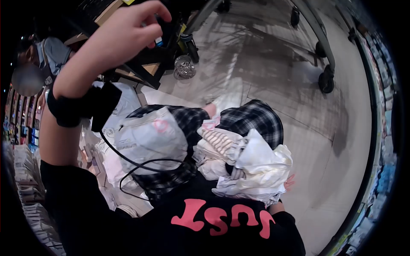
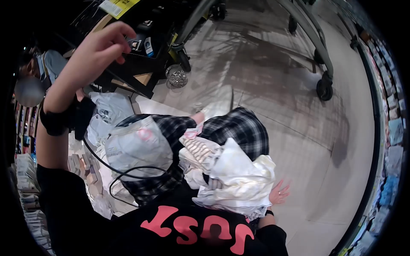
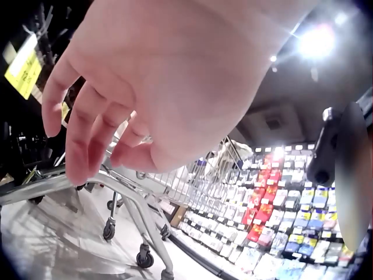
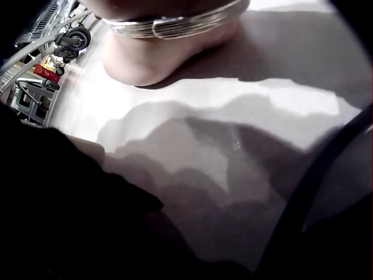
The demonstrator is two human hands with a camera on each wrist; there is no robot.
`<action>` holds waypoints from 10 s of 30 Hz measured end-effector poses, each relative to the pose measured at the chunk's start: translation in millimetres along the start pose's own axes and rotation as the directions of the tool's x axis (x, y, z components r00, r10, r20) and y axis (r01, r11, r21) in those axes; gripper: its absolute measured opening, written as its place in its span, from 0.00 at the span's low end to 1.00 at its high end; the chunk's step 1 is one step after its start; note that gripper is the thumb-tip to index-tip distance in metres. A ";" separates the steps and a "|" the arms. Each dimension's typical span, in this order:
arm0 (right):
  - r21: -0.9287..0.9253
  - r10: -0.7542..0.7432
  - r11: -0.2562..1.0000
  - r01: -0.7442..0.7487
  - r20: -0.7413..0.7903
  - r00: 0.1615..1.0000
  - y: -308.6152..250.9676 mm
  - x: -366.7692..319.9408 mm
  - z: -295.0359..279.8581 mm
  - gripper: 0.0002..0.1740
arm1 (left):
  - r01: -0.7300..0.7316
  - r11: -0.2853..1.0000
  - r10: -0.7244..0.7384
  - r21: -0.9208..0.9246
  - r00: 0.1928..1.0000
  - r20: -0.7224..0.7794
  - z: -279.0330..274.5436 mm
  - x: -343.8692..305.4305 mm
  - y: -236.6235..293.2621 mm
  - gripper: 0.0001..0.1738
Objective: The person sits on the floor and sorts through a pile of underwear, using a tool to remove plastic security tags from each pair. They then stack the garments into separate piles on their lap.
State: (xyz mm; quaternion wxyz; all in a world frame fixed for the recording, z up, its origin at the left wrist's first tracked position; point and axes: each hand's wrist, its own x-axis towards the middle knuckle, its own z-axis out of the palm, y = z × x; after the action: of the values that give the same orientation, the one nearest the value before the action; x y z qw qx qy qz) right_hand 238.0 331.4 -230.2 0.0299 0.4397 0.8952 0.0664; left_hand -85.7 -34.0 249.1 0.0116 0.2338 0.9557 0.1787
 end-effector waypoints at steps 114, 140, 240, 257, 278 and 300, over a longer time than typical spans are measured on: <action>0.882 -0.304 -0.464 -0.080 -0.074 0.950 7.3 80.8 -397.6 0.23 | -0.358 0.436 0.797 -0.826 0.579 0.169 278.1 -77.4 110.5 0.22; 0.606 -0.847 -0.107 -0.789 0.360 0.391 -243.9 84.5 -380.2 0.22 | 0.181 -0.624 0.312 -0.760 0.950 -0.030 191.6 -27.7 -91.0 0.22; 0.995 -0.974 -0.098 -0.031 -0.090 0.206 -250.8 70.6 -422.6 0.36 | -0.191 -0.285 0.025 -0.939 0.978 -0.207 113.1 4.7 -2.5 0.26; 0.911 -0.850 -0.245 0.332 -0.367 0.379 -261.9 44.9 -417.5 0.23 | -0.186 -0.139 0.127 -0.973 0.971 -0.204 115.2 0.3 0.1 0.50; 0.750 -0.879 -0.156 0.643 -0.402 0.257 -249.6 56.7 -420.0 0.17 | -0.452 0.816 0.400 -0.360 0.891 -0.214 78.6 12.5 -17.6 0.16; -0.194 -0.902 -0.071 0.978 -0.407 -0.146 -225.4 122.6 -452.4 0.09 | -0.301 0.954 0.279 0.007 0.877 -0.391 -29.0 27.9 -61.7 0.13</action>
State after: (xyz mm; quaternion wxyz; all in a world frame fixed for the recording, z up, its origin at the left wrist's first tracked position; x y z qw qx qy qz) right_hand -64.1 250.3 185.3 -0.1632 -0.3770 0.9111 0.0346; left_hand -140.9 -82.1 256.5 -0.1982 0.3338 0.8879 0.2468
